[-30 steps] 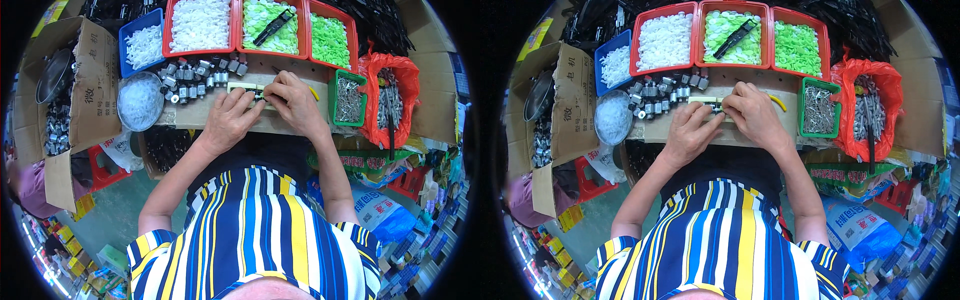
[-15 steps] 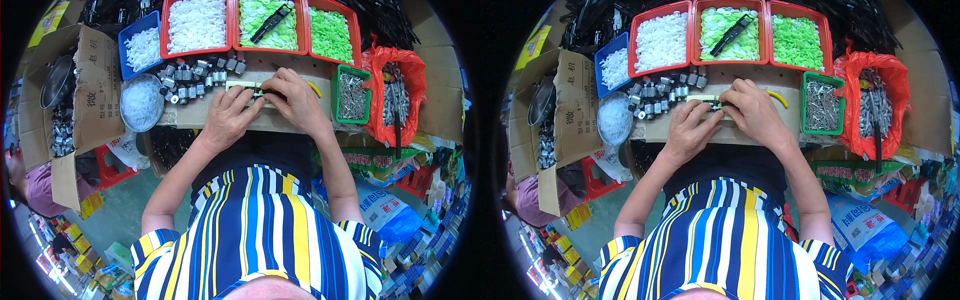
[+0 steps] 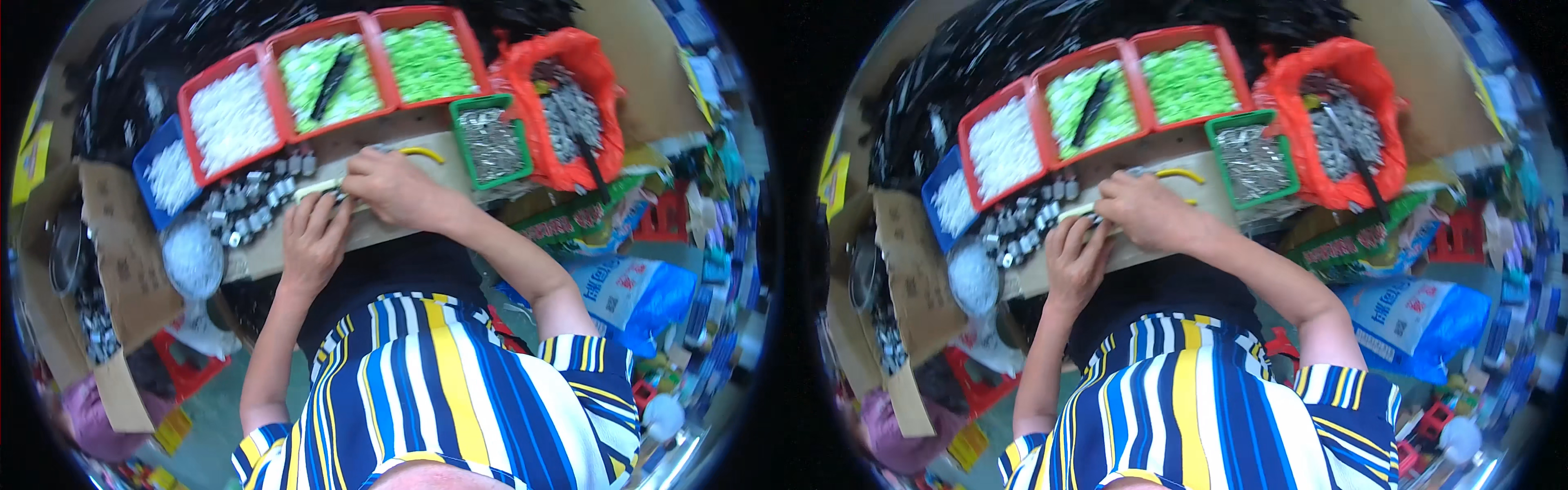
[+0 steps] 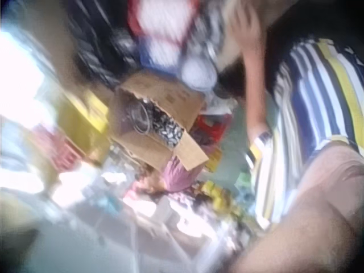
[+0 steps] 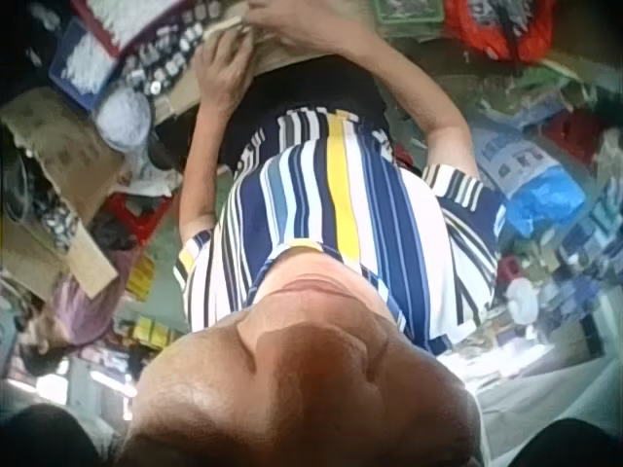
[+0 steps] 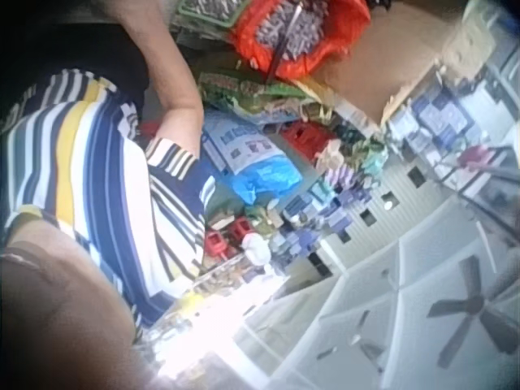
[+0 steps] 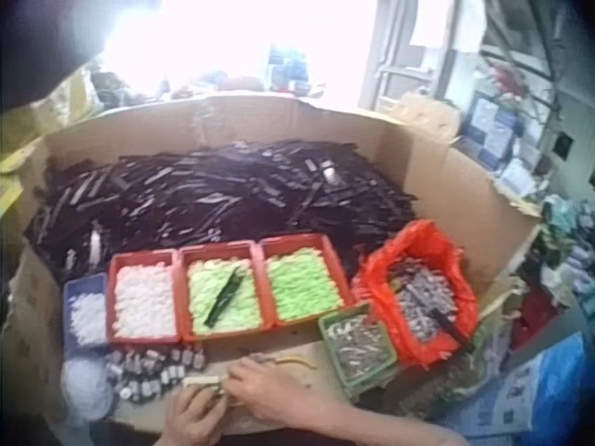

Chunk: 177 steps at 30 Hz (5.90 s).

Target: Assembling small mechanical components at a factory workbench using a hammer and assembly jig.

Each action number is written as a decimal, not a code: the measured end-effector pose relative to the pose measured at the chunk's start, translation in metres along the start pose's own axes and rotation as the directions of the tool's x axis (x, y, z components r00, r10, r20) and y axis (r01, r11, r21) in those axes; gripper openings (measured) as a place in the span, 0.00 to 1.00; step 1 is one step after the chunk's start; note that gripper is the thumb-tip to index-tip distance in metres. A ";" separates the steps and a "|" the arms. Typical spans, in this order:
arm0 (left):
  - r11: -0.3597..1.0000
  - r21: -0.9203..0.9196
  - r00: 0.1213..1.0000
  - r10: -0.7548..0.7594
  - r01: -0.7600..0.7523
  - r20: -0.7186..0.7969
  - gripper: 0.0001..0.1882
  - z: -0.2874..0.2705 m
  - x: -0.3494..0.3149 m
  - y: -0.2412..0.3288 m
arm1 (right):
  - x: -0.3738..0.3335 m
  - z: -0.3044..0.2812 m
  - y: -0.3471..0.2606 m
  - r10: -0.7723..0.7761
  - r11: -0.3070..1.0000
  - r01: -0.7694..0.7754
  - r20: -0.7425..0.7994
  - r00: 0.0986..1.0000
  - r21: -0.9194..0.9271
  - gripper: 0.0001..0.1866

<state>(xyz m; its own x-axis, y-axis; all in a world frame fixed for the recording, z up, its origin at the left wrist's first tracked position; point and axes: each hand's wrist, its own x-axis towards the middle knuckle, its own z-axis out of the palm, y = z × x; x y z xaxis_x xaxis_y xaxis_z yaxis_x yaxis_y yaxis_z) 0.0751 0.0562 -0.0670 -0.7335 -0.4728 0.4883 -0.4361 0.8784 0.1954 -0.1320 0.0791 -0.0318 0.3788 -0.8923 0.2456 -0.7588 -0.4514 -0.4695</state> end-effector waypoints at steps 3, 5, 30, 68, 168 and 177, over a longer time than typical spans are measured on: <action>0.999 -0.030 0.999 0.032 -0.033 -0.006 0.19 0.002 0.011 0.002 | -0.009 -0.012 0.003 0.061 0.998 -0.061 -0.024 0.998 0.010 0.06; 0.998 -0.052 0.999 0.040 -0.040 -0.008 0.18 0.001 0.018 0.003 | -0.017 -0.022 0.009 0.072 0.997 -0.068 -0.106 0.992 0.042 0.08; 0.884 0.128 0.865 -0.395 0.450 -0.310 0.12 -0.093 0.014 -0.136 | -0.186 -0.141 0.175 0.670 0.713 -0.687 -0.427 0.608 0.140 0.05; 0.676 -0.236 0.651 -0.736 0.698 -0.186 0.10 -0.146 -0.009 -0.146 | -0.063 -0.100 0.032 0.515 0.828 -0.403 -0.246 0.821 0.390 0.06; 0.884 -0.389 0.959 -0.283 0.260 -0.003 0.16 -0.028 0.043 -0.010 | -0.016 -0.043 0.017 0.511 0.415 -0.536 0.299 0.806 0.735 0.09; 0.891 -0.382 0.967 -0.254 0.246 0.030 0.15 -0.019 0.044 -0.006 | -0.021 -0.017 0.022 0.508 0.402 -0.522 0.291 0.810 0.752 0.08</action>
<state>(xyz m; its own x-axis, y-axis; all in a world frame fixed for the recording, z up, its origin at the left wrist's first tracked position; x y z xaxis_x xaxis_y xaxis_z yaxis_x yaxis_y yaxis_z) 0.0554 0.0314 -0.0305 -0.6138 -0.6822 0.3973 -0.3697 0.6930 0.6189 -0.1660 0.0881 -0.0329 0.0759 -0.9550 -0.2867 -0.1044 0.2783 -0.9548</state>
